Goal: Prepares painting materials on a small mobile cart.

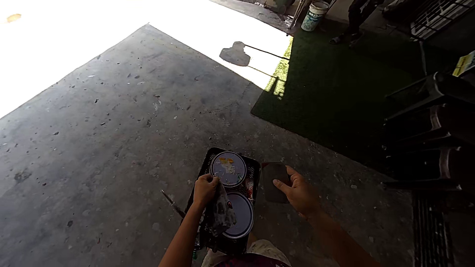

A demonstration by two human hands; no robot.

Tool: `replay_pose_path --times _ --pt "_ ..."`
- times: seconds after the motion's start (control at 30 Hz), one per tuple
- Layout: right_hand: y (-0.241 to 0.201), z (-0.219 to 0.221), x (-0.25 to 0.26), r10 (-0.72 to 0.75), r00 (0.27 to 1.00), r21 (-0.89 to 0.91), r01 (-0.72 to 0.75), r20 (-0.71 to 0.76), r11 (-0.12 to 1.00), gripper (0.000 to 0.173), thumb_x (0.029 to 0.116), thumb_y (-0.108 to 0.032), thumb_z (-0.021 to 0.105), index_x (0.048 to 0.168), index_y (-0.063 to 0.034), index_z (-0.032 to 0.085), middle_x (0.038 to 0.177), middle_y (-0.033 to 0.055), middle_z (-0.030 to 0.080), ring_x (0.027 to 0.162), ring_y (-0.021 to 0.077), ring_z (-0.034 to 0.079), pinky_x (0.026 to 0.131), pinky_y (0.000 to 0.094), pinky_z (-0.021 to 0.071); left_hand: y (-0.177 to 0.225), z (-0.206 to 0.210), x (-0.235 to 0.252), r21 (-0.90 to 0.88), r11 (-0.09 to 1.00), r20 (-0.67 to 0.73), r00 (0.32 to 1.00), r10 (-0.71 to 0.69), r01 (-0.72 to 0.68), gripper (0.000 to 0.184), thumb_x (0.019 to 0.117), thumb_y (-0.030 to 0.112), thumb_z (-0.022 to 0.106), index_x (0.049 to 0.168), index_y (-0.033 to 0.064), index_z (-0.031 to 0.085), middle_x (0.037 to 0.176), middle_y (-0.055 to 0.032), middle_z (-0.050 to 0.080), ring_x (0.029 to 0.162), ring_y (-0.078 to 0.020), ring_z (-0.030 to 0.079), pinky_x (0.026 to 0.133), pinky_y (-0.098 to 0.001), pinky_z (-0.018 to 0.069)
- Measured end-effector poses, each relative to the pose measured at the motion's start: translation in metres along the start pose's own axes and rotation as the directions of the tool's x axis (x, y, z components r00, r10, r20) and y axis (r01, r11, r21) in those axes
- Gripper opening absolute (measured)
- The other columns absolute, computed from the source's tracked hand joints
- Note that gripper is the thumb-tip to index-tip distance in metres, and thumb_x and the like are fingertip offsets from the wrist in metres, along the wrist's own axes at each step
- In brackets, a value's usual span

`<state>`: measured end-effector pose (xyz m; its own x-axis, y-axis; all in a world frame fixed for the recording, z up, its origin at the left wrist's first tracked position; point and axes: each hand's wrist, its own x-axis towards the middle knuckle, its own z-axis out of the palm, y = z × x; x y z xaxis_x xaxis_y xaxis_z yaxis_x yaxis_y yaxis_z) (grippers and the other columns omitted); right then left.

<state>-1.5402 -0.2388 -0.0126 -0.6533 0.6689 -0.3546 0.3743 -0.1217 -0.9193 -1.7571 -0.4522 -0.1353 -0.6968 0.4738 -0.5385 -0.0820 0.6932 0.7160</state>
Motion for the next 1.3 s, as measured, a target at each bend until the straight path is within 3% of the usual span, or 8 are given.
replay_pose_path --times 0.13,0.2,0.3,0.4,0.6,0.87,1.1,1.3 --pt "-0.004 0.016 0.055 0.112 0.976 -0.244 -0.065 0.185 0.968 0.047 0.092 -0.005 0.071 0.135 -0.0091 0.054 0.112 0.0116 0.071 0.098 0.021 0.073 0.086 0.0411 0.0622 -0.018 -0.028 -0.012 0.064 0.998 -0.032 0.999 0.016 -0.014 0.03 0.0917 0.036 0.064 0.07 0.0165 0.061 0.06 0.0025 0.055 0.059 -0.0147 0.057 0.06 -0.0416 0.0478" --pt "-0.007 0.031 0.077 0.132 0.958 -0.418 -0.013 0.256 0.908 0.044 0.0933 -0.009 0.071 0.134 -0.0086 0.055 0.11 0.0126 0.07 0.097 0.0225 0.072 0.087 0.0451 0.0604 -0.042 -0.044 -0.019 0.027 1.0 -0.055 0.998 0.011 -0.01 0.029 0.092 0.034 0.064 0.07 0.0163 0.061 0.058 0.0029 0.054 0.056 -0.0135 0.055 0.058 -0.0395 0.0471" --pt "-0.009 0.06 0.104 0.103 0.925 -0.639 0.168 0.365 0.75 0.03 0.0931 -0.018 0.07 0.12 -0.0073 0.064 0.101 0.0126 0.071 0.093 0.0266 0.071 0.083 0.052 0.0578 -0.077 -0.064 -0.029 -0.058 0.998 -0.071 0.997 0.02 -0.024 0.028 0.092 0.029 0.062 0.068 0.0153 0.059 0.056 0.0026 0.052 0.053 -0.0123 0.053 0.054 -0.0355 0.0458" --pt "0.0 0.093 0.124 0.146 0.875 -0.728 0.28 0.462 0.625 0.018 0.095 -0.021 0.066 0.108 -0.0088 0.069 0.096 0.0124 0.07 0.09 0.0289 0.069 0.079 0.053 0.0561 -0.099 -0.072 -0.036 -0.133 0.991 -0.078 0.997 0.019 -0.03 0.026 0.0912 0.026 0.061 0.067 0.0151 0.058 0.055 0.003 0.05 0.051 -0.0112 0.051 0.053 -0.0328 0.0439" --pt "0.01 0.154 0.143 0.454 0.759 -0.857 0.262 0.467 0.443 0.03 0.0915 -0.014 0.065 0.116 0.0027 0.064 0.112 0.0235 0.067 0.104 0.0388 0.067 0.086 0.0593 0.0538 -0.107 -0.077 -0.038 -0.238 0.971 -0.028 0.999 0.017 -0.024 0.024 0.0926 0.021 0.058 0.07 0.0117 0.06 0.056 0.0016 0.053 0.051 -0.0107 0.054 0.052 -0.0303 0.0466" --pt "0.035 0.183 0.141 0.48 0.805 -0.896 0.138 0.35 0.421 0.034 0.085 -0.009 0.069 0.116 0.0013 0.063 0.116 0.0229 0.067 0.108 0.0404 0.067 0.084 0.0613 0.0551 -0.116 -0.081 -0.043 -0.329 0.944 0.013 0.999 0.035 -0.029 0.023 0.0938 0.014 0.057 0.071 0.0081 0.061 0.057 -0.0003 0.056 0.05 -0.0092 0.055 0.051 -0.0267 0.0481" --pt "0.05 0.184 0.135 0.323 0.871 -0.905 0.26 0.371 0.337 0.014 0.0959 -0.007 0.058 0.103 -0.0051 0.07 0.105 0.0179 0.071 0.1 0.0379 0.069 0.078 0.0578 0.0567 -0.116 -0.079 -0.042 -0.355 0.935 0.024 1.0 0.02 -0.01 0.023 0.094 0.013 0.057 0.072 0.0071 0.061 0.056 -0.0016 0.056 0.051 -0.0105 0.056 0.052 -0.0279 0.0483" --pt "0.056 0.184 0.148 0.485 0.815 -0.896 0.091 0.318 0.435 0.032 0.0921 -0.011 0.064 0.123 -0.0028 0.065 0.126 0.0223 0.065 0.119 0.0406 0.063 0.095 0.063 0.0511 -0.116 -0.078 -0.04 -0.377 0.926 0.013 1.0 0.006 0.0 0.024 0.0936 0.013 0.057 0.071 0.0074 0.061 0.056 -0.0015 0.056 0.051 -0.0104 0.056 0.052 -0.0276 0.0487"
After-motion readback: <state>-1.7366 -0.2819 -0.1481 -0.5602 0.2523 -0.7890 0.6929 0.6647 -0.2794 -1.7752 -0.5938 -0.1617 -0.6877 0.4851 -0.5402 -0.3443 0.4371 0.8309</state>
